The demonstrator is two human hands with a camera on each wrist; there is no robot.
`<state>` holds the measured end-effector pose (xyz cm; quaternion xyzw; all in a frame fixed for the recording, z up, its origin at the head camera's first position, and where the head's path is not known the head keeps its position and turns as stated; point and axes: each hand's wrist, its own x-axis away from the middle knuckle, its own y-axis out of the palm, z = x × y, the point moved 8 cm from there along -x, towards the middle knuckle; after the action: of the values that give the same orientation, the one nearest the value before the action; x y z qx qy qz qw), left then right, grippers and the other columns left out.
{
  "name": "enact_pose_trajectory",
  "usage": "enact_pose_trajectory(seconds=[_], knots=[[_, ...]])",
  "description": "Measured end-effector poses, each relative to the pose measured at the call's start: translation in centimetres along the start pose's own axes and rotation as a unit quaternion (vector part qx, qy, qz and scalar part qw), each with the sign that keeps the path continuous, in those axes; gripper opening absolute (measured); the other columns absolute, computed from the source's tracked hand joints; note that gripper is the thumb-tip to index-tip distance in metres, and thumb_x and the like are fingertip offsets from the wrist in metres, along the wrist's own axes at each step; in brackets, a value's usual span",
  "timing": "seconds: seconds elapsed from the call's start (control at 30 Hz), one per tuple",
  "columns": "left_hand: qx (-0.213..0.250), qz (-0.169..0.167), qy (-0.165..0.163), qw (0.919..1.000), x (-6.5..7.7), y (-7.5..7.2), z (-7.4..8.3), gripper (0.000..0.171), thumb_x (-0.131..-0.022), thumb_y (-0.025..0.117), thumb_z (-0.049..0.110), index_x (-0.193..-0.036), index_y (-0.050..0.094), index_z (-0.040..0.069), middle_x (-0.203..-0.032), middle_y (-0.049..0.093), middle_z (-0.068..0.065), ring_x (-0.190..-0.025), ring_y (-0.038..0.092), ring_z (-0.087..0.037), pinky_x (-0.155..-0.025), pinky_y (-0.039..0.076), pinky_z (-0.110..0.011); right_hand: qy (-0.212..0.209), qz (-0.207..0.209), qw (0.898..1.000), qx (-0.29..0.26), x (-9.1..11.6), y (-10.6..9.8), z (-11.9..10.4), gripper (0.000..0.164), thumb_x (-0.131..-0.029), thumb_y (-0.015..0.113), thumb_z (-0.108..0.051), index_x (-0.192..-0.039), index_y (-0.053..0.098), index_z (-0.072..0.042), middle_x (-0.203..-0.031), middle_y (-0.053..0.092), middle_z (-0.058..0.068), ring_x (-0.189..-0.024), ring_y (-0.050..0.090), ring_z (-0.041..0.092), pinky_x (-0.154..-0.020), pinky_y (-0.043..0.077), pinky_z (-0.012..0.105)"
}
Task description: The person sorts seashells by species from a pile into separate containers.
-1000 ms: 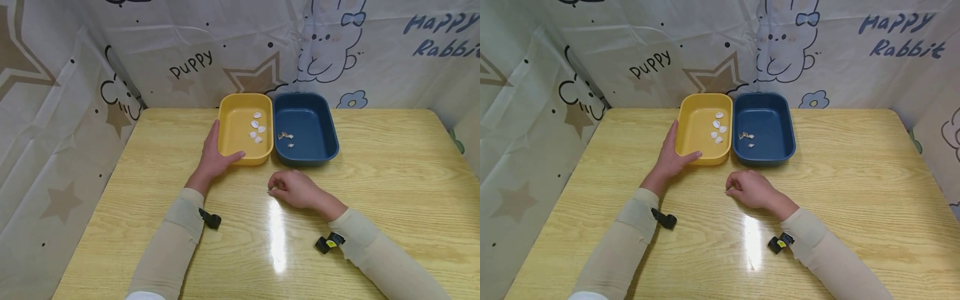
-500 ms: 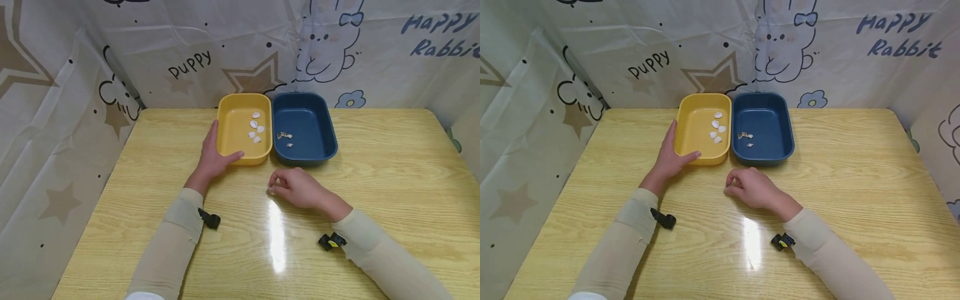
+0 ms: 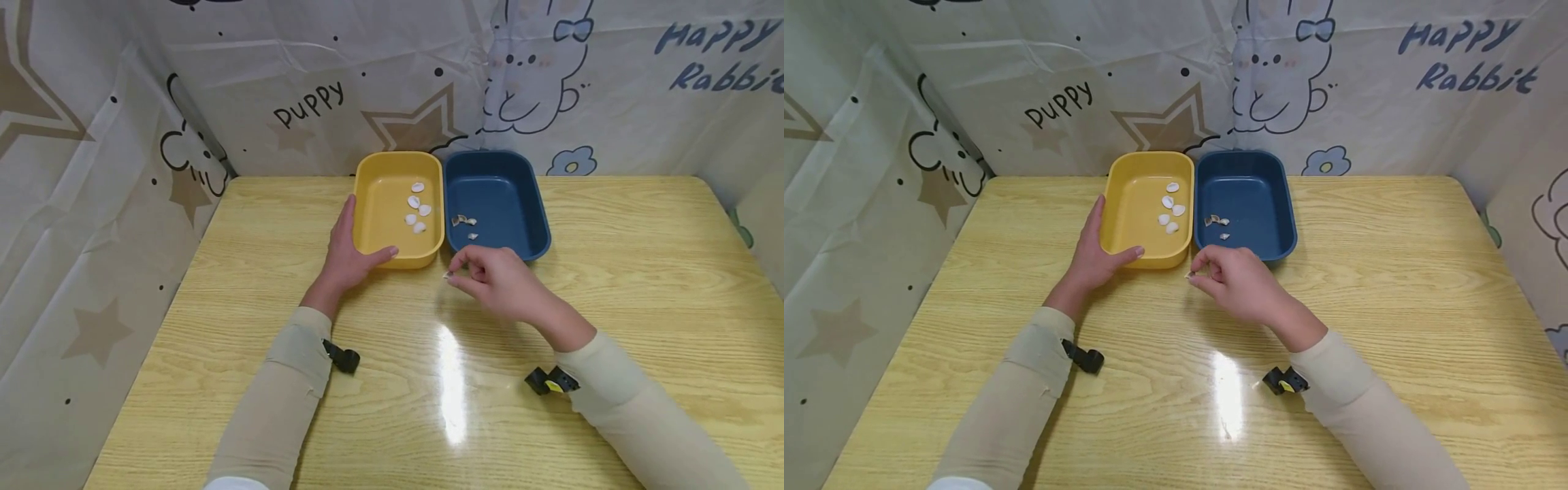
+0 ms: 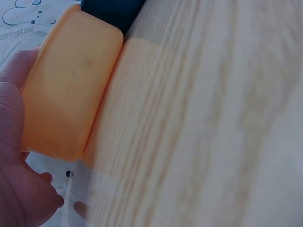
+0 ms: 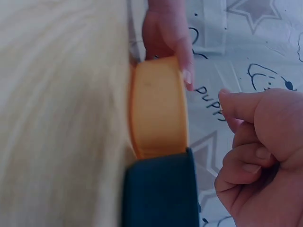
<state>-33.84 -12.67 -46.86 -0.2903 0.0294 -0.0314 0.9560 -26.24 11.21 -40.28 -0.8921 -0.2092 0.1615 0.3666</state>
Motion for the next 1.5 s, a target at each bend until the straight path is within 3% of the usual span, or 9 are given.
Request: enact_pose_trajectory(seconds=[0.13,0.33,0.6,1.0,1.27,1.5], knots=[[-0.001,0.001,-0.002,1.0000,0.0,0.0,-0.1,0.123,-0.075,0.085,0.050,-0.162,0.001,0.030,-0.165,0.008,0.003,-0.147,0.012,-0.021,-0.117,0.016,-0.043,0.010,0.043,0.999,-0.001,-0.6,-1.6,0.4,0.010,-0.096,0.071,-0.023,-0.100,0.068,-0.014,-0.057,0.038,-0.001,-0.049,0.037,0.018,-0.052,0.031,0.032],[0.000,0.000,-0.001,1.0000,-0.1,0.0,-0.3,0.123,-0.074,0.085,0.052,-0.161,0.000,0.031,-0.165,0.007,0.005,-0.148,0.011,-0.020,-0.117,0.016,-0.043,0.058,0.098,0.993,0.008,-1.8,-4.1,2.2,0.017,-0.096,0.071,-0.025,-0.103,0.067,-0.010,-0.059,0.038,0.004,-0.051,0.038,0.022,-0.052,0.029,0.033],[-0.002,0.001,0.002,1.0000,-0.1,-0.1,-0.3,0.123,-0.074,0.084,0.055,-0.161,-0.001,0.033,-0.165,0.007,0.006,-0.148,0.011,-0.020,-0.116,0.017,-0.045,0.104,0.139,0.985,0.009,-4.0,-6.1,5.1,0.021,-0.097,0.069,-0.026,-0.104,0.067,-0.006,-0.063,0.040,0.008,-0.054,0.041,0.027,-0.050,0.029,0.032],[0.000,0.000,-0.003,1.0000,-0.2,-0.1,-0.2,0.124,-0.073,0.084,0.055,-0.161,-0.001,0.034,-0.165,0.007,0.005,-0.147,0.014,-0.022,-0.116,0.019,-0.044,0.179,0.149,0.972,0.030,-6.3,-6.5,8.9,0.027,-0.099,0.065,-0.030,-0.108,0.066,-0.004,-0.066,0.046,0.008,-0.056,0.045,0.027,-0.053,0.035,0.035],[-0.002,0.000,0.003,1.0000,-0.2,0.0,-0.2,0.124,-0.074,0.085,0.053,-0.161,0.000,0.032,-0.165,0.007,0.005,-0.148,0.012,-0.021,-0.117,0.017,-0.043,0.221,0.157,0.961,0.050,-6.3,-5.8,11.0,0.029,-0.100,0.062,-0.031,-0.109,0.066,-0.003,-0.071,0.051,0.009,-0.061,0.049,0.026,-0.056,0.038,0.037],[0.002,-0.002,0.006,1.0000,0.0,-0.1,-0.1,0.124,-0.073,0.084,0.054,-0.161,0.000,0.032,-0.165,0.007,0.006,-0.148,0.012,-0.021,-0.116,0.017,-0.045,0.230,0.156,0.959,0.055,-6.2,-5.4,11.7,0.029,-0.100,0.062,-0.031,-0.109,0.066,-0.004,-0.073,0.053,0.010,-0.064,0.050,0.027,-0.057,0.039,0.038]])
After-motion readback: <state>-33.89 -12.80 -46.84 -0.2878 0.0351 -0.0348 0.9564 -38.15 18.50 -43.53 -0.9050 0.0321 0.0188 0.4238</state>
